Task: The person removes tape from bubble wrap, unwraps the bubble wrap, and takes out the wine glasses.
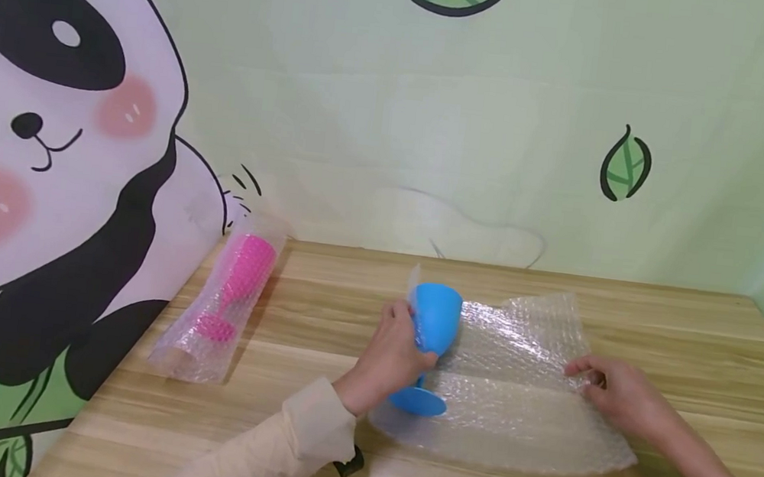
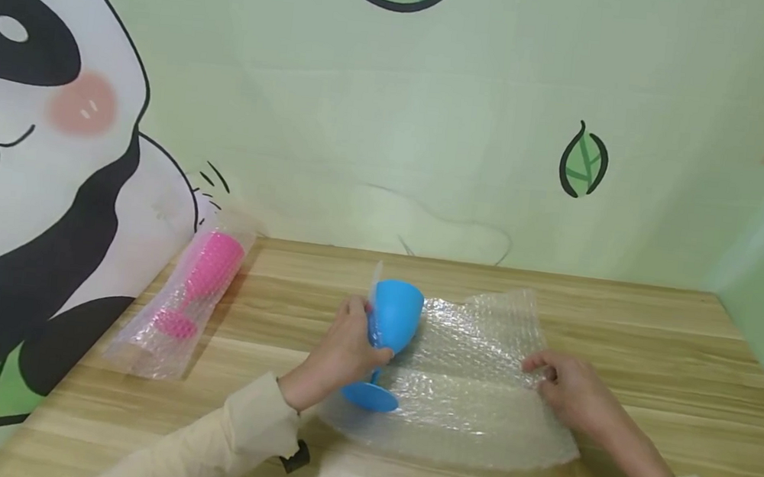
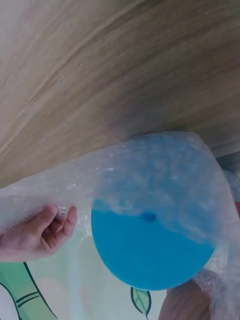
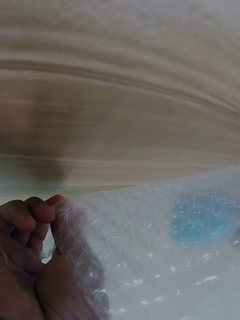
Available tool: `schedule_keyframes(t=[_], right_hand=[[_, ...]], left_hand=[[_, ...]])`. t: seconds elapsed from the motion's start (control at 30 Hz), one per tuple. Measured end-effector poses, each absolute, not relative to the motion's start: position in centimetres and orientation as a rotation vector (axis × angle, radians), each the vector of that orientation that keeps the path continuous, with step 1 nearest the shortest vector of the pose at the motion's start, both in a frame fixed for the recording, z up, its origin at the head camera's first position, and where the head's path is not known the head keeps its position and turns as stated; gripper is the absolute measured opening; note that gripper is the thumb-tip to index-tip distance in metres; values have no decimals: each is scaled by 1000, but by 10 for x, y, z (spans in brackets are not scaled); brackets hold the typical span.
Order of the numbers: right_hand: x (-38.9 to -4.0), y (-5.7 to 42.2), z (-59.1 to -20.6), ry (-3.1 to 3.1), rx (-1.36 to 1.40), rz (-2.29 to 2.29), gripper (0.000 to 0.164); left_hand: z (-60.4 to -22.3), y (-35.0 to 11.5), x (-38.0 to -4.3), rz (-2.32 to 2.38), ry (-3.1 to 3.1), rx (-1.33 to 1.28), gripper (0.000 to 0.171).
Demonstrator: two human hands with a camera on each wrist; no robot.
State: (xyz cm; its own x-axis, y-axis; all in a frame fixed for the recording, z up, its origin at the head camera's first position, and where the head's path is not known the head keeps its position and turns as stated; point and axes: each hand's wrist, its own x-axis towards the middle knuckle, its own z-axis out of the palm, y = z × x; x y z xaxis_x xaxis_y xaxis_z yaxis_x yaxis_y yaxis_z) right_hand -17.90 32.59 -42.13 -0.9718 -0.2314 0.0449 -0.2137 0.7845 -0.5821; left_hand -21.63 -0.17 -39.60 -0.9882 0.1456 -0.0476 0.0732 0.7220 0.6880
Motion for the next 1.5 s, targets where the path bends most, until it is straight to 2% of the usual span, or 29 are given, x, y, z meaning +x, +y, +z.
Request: schedule_keyframes(t=[0.47, 0.73, 0.83, 0.97, 1.07, 1.27, 1.33, 1.43, 1.5], right_hand=[[-183, 331, -423, 2923, -335, -904, 23], [-181, 334, -425, 3092, -420, -701, 9], [-181, 330, -427, 3249, -618, -467, 14], [-183, 323, -432, 3361, -1079, -102, 20], [-181, 319, -436, 3308, -1237, -41, 24], [-176, 319, -431, 3170, -1036, -286, 18], [-174, 318, -425, 3096, -978, -362, 24], [-172, 311, -412, 2978, -881, -403, 43], [-172, 302, -403, 2915, -851, -374, 47]], left_hand=[[-395, 0, -214, 1139, 2778, 111, 70], [-395, 1, -215, 1155, 2751, 92, 70], [-395, 1, -215, 1156, 2752, 90, 70], [-395, 1, -216, 1170, 2744, 93, 70], [-397, 0, -216, 1175, 2743, 108, 70], [-399, -2, -215, 1186, 2744, 130, 69], [-399, -4, -216, 1193, 2738, 128, 69], [-399, -6, -217, 1210, 2731, 130, 69], [-400, -7, -217, 1205, 2743, 139, 68]])
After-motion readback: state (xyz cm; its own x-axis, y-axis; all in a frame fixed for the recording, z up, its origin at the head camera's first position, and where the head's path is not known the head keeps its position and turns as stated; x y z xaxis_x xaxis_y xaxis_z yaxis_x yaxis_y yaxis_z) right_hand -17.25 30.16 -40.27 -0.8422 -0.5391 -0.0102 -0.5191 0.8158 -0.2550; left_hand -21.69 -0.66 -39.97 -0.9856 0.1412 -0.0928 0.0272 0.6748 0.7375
